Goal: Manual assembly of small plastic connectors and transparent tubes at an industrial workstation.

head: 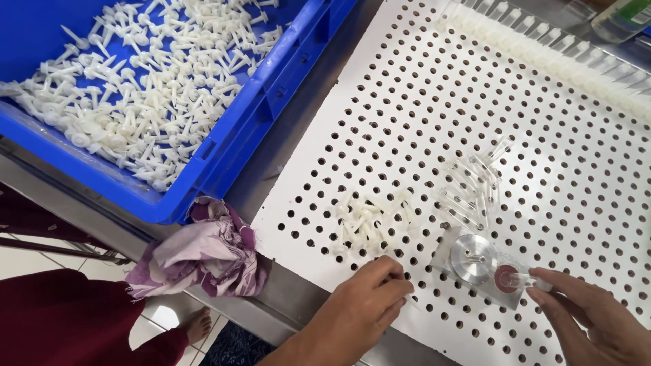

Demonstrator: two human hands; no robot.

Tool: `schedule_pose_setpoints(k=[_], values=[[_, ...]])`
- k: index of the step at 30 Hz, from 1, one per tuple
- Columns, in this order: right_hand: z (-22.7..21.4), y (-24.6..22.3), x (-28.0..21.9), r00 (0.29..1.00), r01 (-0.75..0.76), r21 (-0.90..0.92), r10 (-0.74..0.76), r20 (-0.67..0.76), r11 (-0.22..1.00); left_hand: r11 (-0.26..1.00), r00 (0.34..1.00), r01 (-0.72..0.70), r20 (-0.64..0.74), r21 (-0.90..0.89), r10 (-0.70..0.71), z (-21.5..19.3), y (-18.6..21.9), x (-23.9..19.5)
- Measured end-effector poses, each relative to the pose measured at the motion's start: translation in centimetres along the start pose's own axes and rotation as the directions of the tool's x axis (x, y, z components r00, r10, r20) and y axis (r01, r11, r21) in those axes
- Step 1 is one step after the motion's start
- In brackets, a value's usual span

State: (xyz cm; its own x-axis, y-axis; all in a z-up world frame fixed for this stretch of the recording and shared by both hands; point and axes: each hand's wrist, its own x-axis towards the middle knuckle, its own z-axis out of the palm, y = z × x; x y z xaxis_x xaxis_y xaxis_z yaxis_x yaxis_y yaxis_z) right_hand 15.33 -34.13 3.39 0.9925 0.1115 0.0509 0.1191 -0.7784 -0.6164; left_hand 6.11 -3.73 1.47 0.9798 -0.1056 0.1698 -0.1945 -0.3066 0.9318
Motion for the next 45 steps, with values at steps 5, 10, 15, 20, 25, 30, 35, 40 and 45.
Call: schedule_pose_setpoints(k=[5,10,15,20,25,30,35,40,45], values=[[0.0,0.9,0.9,0.982,-0.143,-0.064,0.15,0.115,0.988,1.0,1.0,0.014,0.011,-0.001,-0.014,0.1,-0.2,-0.1],[0.6,0.7,-0.4,0.999,0.025,-0.024,-0.025,-0.02,0.999,0.995,0.989,-0.1,-0.112,0.012,0.101,0.4,0.3,0.0],[-0.5,7.8,0.2,0.999,-0.042,0.045,0.041,0.013,0.998,0.643,0.935,0.333,0.154,-0.69,-0.319,-0.2,1.2,0.2],[3.3,13.0,-2.2,0.914,-0.128,0.12,0.071,0.4,0.984,0.212,0.91,0.366,0.301,-0.906,-0.284,1.5,-0.7,-0.1],[5.2,12.7,-4.6,0.976,0.091,0.386,-0.16,0.148,0.918,0.083,0.889,0.398,0.363,-0.914,-0.278,2.4,-0.6,-0.5],[5.3,14.4,-4.8,0.949,-0.117,0.385,-0.011,0.315,0.916,0.546,0.985,0.105,0.012,-0.831,-0.171,2.9,1.1,-1.0],[5.6,5.5,-5.4,0.956,-0.291,0.499,0.232,0.178,0.816,0.859,0.985,-0.059,-0.17,-0.509,-0.034,2.7,1.7,-0.9],[5.1,2.6,-4.2,0.816,-0.573,0.495,0.512,0.269,0.653,0.915,0.972,-0.125,-0.234,-0.384,0.034,1.6,2.1,0.0],[2.0,7.5,3.6,0.975,0.208,0.432,-0.222,-0.019,0.878,0.893,0.919,-0.224,-0.39,-0.39,0.059,-2.2,1.0,1.5]])
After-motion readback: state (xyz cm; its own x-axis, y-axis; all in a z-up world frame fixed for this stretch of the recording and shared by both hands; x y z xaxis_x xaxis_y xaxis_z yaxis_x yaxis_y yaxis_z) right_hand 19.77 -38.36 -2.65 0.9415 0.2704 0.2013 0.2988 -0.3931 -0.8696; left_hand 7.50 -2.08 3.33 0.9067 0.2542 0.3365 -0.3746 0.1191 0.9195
